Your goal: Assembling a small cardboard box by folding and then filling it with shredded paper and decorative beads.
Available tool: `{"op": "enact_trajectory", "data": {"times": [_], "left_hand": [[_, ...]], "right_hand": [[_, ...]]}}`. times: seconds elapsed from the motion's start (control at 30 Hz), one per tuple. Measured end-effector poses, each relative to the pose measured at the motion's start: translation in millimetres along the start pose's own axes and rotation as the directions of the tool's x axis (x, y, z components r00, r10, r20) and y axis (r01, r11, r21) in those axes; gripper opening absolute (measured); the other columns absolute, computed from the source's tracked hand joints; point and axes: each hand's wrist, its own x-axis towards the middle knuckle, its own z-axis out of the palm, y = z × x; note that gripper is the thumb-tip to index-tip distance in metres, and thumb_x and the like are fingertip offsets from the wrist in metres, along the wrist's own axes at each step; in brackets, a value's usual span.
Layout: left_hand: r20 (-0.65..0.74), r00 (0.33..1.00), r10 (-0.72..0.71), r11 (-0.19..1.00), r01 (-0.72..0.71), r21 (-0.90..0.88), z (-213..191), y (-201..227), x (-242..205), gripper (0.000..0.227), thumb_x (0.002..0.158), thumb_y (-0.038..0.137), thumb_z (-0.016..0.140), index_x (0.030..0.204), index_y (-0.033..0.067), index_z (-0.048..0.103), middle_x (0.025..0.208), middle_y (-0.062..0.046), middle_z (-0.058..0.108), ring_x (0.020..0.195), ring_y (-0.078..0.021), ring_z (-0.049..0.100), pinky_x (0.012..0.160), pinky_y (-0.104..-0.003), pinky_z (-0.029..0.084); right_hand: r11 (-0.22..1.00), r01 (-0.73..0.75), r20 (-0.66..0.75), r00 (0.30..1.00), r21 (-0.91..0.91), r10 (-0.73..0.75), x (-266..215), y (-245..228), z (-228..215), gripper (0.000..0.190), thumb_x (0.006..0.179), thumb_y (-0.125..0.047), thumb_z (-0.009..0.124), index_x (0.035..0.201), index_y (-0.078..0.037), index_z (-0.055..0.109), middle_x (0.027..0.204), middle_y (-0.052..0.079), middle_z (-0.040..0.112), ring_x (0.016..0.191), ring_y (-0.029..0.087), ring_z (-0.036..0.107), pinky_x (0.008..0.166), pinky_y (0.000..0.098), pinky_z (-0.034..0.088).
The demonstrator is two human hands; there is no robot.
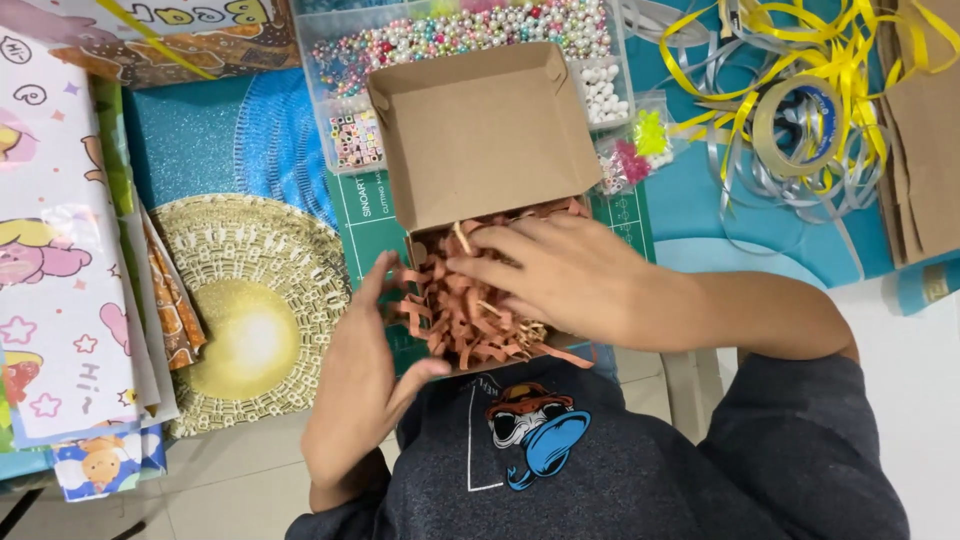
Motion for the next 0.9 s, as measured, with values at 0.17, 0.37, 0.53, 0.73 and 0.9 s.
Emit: {"op": "enact_trajectory", "data": {"times": [0.17, 0.37, 0.53, 0.73, 0.9], "left_hand": [[0.132, 0.984, 0.118, 0.954, -0.149, 0.259, -1, -39, -17, 0.096, 0.078, 0.066, 0.066, 0.148, 0.0033, 0.043, 0.139, -0.016, 0.06, 0.127, -0.0331, 0.057, 0.106, -0.048, 0.044], [0.088, 0.986, 0.144, 0.972, -0.158, 0.176, -9, -40, -5, 0.066, 0.084, 0.046, 0.073, 0.136, 0.0072, 0.056, 0.143, -0.013, 0.056, 0.125, -0.0318, 0.06, 0.102, -0.048, 0.051], [0.088, 0.995, 0.053, 0.978, -0.069, 0.197, -3, -46, -14, 0.052, 0.086, 0.037, 0.077, 0.127, 0.0088, 0.062, 0.099, -0.008, 0.075, 0.083, -0.021, 0.075, 0.067, -0.037, 0.061], [-0.113, 0.979, 0.17, 0.984, -0.162, 0.075, -19, -11, -8, 0.018, 0.087, 0.013, 0.079, 0.1, 0.0059, 0.069, 0.103, -0.003, 0.077, 0.09, -0.0144, 0.075, 0.079, -0.026, 0.06], [-0.04, 0.956, 0.29, 0.955, -0.292, -0.051, -8, 26, 18, 0.013, 0.097, 0.012, 0.069, 0.108, 0.0056, 0.069, 0.11, -0.006, 0.074, 0.097, -0.0195, 0.072, 0.089, -0.033, 0.058]], "right_hand": [[0.993, 0.066, -0.159, 0.986, 0.102, -0.05, -67, 17, -47, 0.057, 0.091, -0.039, 0.07, 0.143, -0.018, 0.057, 0.138, 0.007, 0.059, 0.117, 0.024, 0.065, 0.087, 0.0388, 0.059], [0.933, -0.128, 0.086, 0.991, 0.337, 0.104, -114, 24, -15, 0.049, 0.086, -0.044, 0.076, 0.126, -0.023, 0.057, 0.13, 0.009, 0.053, 0.064, 0.017, 0.063, 0.05, 0.0333, 0.055], [0.894, -0.115, -0.078, 0.983, 0.433, 0.164, -116, 4, 11, 0.019, 0.098, -0.015, 0.063, 0.116, -0.021, 0.064, 0.117, 0.002, 0.059, 0.076, 0.017, 0.066, 0.051, 0.0306, 0.049], [0.899, 0.037, -0.196, 0.979, 0.437, 0.055, -115, 13, -4, 0.02, 0.097, -0.019, 0.066, 0.116, -0.013, 0.069, 0.104, 0.001, 0.068, 0.088, 0.015, 0.068, 0.062, 0.0307, 0.058], [0.848, 0.082, -0.253, 0.965, 0.524, 0.063, -72, 13, -28, 0.015, 0.098, -0.016, 0.066, 0.112, -0.014, 0.071, 0.109, -0.002, 0.071, 0.099, 0.011, 0.072, 0.084, 0.0276, 0.057]]}}
